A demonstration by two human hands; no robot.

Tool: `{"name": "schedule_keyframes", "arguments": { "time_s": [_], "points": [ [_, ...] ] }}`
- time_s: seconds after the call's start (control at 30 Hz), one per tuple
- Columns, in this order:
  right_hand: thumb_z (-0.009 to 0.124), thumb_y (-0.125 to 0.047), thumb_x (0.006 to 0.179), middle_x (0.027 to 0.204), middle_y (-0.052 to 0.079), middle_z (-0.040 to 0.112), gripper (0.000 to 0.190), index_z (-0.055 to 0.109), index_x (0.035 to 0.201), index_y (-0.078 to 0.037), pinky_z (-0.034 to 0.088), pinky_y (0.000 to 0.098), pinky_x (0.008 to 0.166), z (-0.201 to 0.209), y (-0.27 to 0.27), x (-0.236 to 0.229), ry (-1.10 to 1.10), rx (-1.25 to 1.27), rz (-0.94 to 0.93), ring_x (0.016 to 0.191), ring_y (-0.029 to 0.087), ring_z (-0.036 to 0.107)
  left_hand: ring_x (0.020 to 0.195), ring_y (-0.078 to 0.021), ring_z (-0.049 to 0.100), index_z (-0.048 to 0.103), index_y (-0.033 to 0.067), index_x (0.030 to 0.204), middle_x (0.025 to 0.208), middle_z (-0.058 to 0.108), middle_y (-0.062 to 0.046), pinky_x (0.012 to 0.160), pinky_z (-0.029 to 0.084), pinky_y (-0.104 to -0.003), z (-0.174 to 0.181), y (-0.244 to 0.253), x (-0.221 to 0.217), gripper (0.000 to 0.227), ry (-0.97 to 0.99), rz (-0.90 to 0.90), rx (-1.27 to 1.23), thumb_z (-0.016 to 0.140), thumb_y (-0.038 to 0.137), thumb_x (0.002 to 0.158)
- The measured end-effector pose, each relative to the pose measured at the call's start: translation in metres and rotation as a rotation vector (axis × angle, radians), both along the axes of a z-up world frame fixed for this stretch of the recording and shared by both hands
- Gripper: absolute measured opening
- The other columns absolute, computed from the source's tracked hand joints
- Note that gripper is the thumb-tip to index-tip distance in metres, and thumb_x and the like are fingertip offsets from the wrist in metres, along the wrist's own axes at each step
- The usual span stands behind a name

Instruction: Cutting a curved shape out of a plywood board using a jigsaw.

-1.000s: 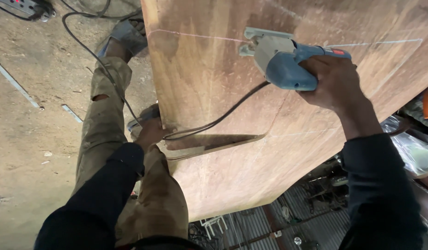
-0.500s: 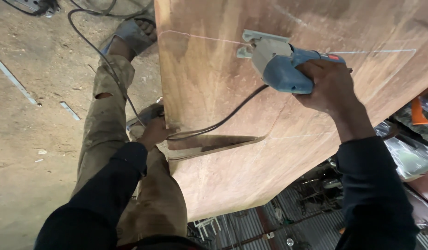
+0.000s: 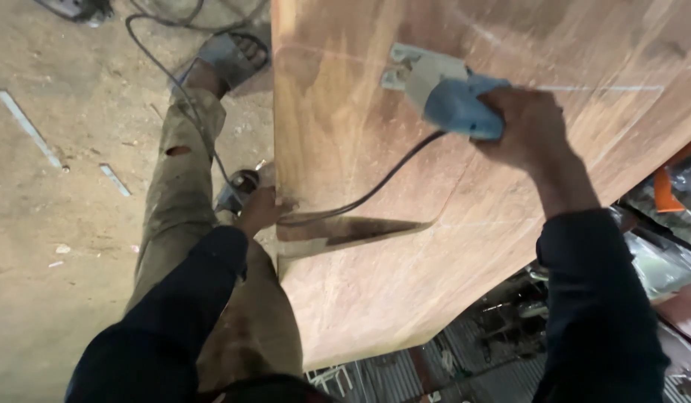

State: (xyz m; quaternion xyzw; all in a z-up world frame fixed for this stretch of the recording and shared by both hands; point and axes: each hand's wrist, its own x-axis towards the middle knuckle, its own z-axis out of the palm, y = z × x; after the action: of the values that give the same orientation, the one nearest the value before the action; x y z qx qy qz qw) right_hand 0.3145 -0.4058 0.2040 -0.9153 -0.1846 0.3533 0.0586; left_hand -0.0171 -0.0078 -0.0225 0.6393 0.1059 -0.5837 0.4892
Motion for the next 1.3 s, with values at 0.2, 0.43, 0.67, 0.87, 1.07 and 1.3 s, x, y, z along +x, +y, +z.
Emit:
{"name": "schedule_keyframes", "arguments": {
  "time_s": [0.2,0.43,0.67,0.87,1.07,1.3],
  "points": [
    [0.089,-0.028,0.074,0.112,0.015,0.074,0.049,0.076,0.118,-0.01,0.058,0.0431,0.089,0.001,0.005,-0.004,-0.018,-0.019,-0.023,0.1,0.036,0.071,0.085,-0.0289,0.075,0.073,-0.0001,0.109,0.095,0.076,-0.018,0.075,0.057,-0.045,0.004,-0.005,-0.009,0.04,-0.021,0.154,-0.001,0.08,0.03,0.084],
    [0.087,-0.021,0.073,0.109,0.015,0.075,0.043,0.076,0.112,-0.009,0.059,0.0421,0.085,0.005,0.022,-0.003,-0.01,0.063,-0.035,0.098,0.036,0.072,0.094,-0.0368,0.071,0.073,0.0007,0.112,0.102,0.075,-0.021,0.076,0.054,-0.049,0.018,-0.014,-0.011,0.049,-0.139,0.174,0.039,0.081,0.038,0.082],
    [0.087,-0.021,0.07,0.106,0.015,0.074,0.046,0.076,0.112,-0.008,0.059,0.0426,0.084,0.004,0.031,0.0,-0.01,0.04,-0.025,0.095,0.036,0.071,0.093,-0.0397,0.071,0.071,-0.0011,0.103,0.095,0.073,-0.023,0.08,0.055,-0.049,0.013,-0.015,-0.005,0.056,-0.062,0.06,0.167,0.084,0.047,0.078],
    [0.088,-0.018,0.074,0.109,0.015,0.075,0.041,0.075,0.111,-0.007,0.06,0.0403,0.085,0.003,0.039,-0.001,-0.019,0.091,-0.02,0.096,0.035,0.073,0.093,-0.0399,0.071,0.072,0.0015,0.104,0.095,0.073,-0.023,0.081,0.055,-0.049,0.016,-0.015,-0.005,0.054,-0.039,0.007,0.2,0.085,0.047,0.077],
    [0.09,-0.019,0.071,0.109,0.015,0.075,0.046,0.076,0.114,-0.006,0.06,0.0404,0.084,0.002,0.048,0.002,-0.017,0.085,-0.019,0.096,0.034,0.074,0.094,-0.0406,0.07,0.072,0.0023,0.103,0.095,0.073,-0.022,0.081,0.054,-0.05,0.005,-0.015,-0.014,0.052,-0.143,0.081,0.147,0.084,0.045,0.076],
    [0.09,-0.02,0.074,0.11,0.014,0.076,0.043,0.077,0.113,-0.008,0.06,0.0391,0.086,-0.002,0.054,0.003,-0.019,0.058,0.023,0.097,0.033,0.074,0.094,-0.041,0.069,0.068,-0.0017,0.103,0.093,0.072,-0.023,0.08,0.054,-0.05,0.003,-0.015,-0.022,0.055,-0.09,0.105,0.136,0.083,0.045,0.078]
  ]
}}
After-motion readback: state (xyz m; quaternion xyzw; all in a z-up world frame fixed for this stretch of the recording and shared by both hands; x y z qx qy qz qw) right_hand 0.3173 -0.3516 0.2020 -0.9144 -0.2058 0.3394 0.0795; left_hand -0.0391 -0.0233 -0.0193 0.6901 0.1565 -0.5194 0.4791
